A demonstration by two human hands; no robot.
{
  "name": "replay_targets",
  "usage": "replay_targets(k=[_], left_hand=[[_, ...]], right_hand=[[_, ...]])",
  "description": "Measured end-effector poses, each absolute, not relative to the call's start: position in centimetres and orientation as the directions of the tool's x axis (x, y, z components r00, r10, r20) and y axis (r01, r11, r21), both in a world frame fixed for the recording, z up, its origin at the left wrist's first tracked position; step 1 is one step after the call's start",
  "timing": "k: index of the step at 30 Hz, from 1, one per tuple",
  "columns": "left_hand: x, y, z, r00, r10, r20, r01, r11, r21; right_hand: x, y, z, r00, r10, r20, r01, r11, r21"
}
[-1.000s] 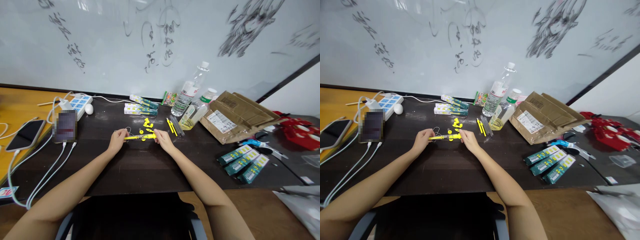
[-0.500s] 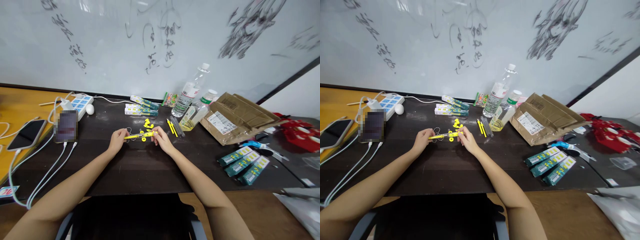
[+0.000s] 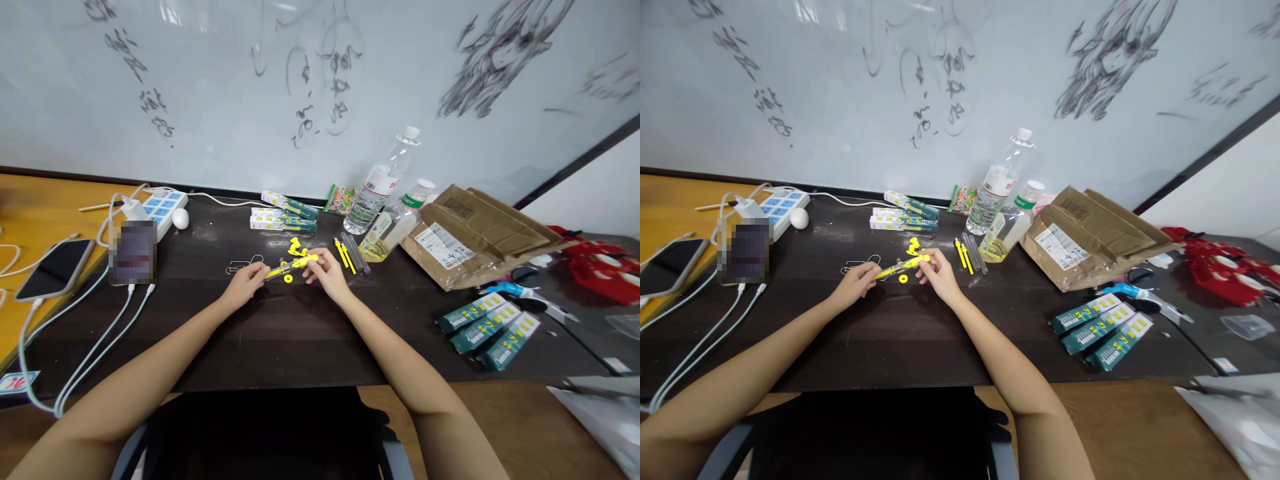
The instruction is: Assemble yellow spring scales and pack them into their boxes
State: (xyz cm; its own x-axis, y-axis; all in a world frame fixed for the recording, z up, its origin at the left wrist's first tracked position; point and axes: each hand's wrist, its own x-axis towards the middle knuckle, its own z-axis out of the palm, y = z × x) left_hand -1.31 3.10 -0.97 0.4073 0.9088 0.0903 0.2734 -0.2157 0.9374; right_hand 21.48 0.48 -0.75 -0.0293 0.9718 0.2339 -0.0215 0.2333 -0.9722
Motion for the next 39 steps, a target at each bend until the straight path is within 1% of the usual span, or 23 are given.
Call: replay_targets(k=[3,5,8,10,14,17,20,23,27,30,33,36,39], left_hand=[[-1.1,2.4,-1.0,0.547,0.822,0.159,0.359,-0.402,0.842],[-1.0,2.1,-1.0,0.621,0.763,0.181,0.371,-0.489,0.789],[-0.8,1.8,-1.1,0.687,0.698,0.2,0.341,-0.553,0.76],[-0.7,1.8,-1.2,0.691,0.689,0.217,0.325,-0.564,0.759],[-0.4,1.6,-1.4,0.64,0.723,0.26,0.303,-0.549,0.779],[0.0,1.1,-1.5,0.636,0.723,0.272,0.25,-0.526,0.813],[0.4,0.5,-1.8,0.601,0.722,0.343,0.173,-0.537,0.826],[0.5,0.1,-2.0,0.55,0.712,0.436,0.141,-0.593,0.793],[0.4,-0.1,-2.0,0.433,0.682,0.589,0.166,-0.703,0.692],[0.7,-0.2,-1.9,0.299,0.639,0.708,0.047,-0.751,0.658],[0.9,-0.3,-2.0,0.205,0.669,0.715,-0.047,-0.723,0.69],[0.8,-0.1,-2.1,0.203,0.705,0.68,-0.028,-0.69,0.723],[0.6,0.0,-2.1,0.197,0.735,0.649,-0.029,-0.657,0.754]], right_hand=[[21.7,0.7,-0.8,-0.009,0.974,0.226,-0.032,0.226,-0.974],[21.7,0.7,-0.8,-0.019,0.974,0.224,-0.039,0.223,-0.974],[21.6,0.3,-0.4,-0.026,0.969,0.247,-0.032,0.246,-0.969],[21.4,0.0,0.1,-0.022,0.961,0.275,-0.015,0.275,-0.961],[20.6,-0.9,1.2,-0.037,0.942,0.335,-0.01,0.334,-0.942],[19.7,-1.6,1.8,-0.051,0.929,0.367,-0.01,0.367,-0.93],[18.8,-2.2,2.4,-0.06,0.92,0.388,0.048,0.391,-0.919],[17.9,-2.8,3.2,-0.094,0.895,0.436,0.167,0.446,-0.879],[16.7,-3.1,4.6,-0.203,0.817,0.539,0.293,0.576,-0.763],[15.8,-2.8,5.2,-0.246,0.772,0.585,0.337,0.634,-0.696],[15.1,-2.2,5.1,-0.234,0.795,0.56,0.356,0.606,-0.711],[14.7,-1.6,4.8,-0.251,0.815,0.523,0.334,0.58,-0.743],[14.6,-0.7,5.1,-0.264,0.821,0.506,0.248,0.564,-0.788]])
